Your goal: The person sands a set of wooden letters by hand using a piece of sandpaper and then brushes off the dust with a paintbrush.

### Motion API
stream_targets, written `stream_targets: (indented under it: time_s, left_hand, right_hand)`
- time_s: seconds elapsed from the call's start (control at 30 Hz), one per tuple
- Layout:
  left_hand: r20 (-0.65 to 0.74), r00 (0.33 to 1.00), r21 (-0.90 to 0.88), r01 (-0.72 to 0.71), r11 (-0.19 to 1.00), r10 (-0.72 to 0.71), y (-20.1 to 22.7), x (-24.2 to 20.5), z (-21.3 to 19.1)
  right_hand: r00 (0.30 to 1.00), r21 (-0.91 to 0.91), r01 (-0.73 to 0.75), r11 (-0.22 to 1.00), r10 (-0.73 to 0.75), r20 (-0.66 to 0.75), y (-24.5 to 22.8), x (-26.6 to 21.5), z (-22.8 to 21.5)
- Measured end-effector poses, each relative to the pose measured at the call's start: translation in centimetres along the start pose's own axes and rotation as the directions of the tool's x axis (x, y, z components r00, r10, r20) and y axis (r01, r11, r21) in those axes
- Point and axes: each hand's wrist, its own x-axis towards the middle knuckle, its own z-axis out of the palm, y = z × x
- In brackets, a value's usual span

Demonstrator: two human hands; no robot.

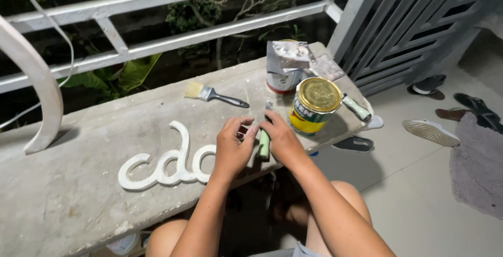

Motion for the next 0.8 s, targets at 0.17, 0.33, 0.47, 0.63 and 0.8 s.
stream_targets:
  time_s: [0.17,0.33,0.47,0.63,0.8]
  left_hand:
    - [-0.05,0.989,-0.037,0.135,0.99,-0.137,0.3,3.7,2.0]
    - [-0.063,0.962,-0.064,0.26,0.963,-0.264,0.8,9.8,4.7]
    - [-0.059,0.911,-0.006,0.408,0.913,-0.408,0.8,13.2,7.8]
    - [-0.051,0.862,-0.406,0.444,0.799,-0.505,-2.3,15.4,11.3]
    - [-0.308,0.797,-0.445,0.362,0.819,-0.519,-0.1,12.1,7.3]
  right_hand:
    - [0.973,0.04,0.024,0.999,-0.014,-0.231,-1.8,1.4,-4.5]
    - [0.893,0.049,0.015,0.999,0.009,-0.449,0.7,7.6,-12.3]
    - [0.845,0.014,-0.455,0.89,0.437,-0.308,7.2,12.4,-13.5]
    - [0.749,0.046,-0.663,0.747,0.662,0.029,12.9,14.9,-10.3]
    - [0.696,0.114,-0.713,0.691,0.718,0.001,15.4,15.7,-10.2]
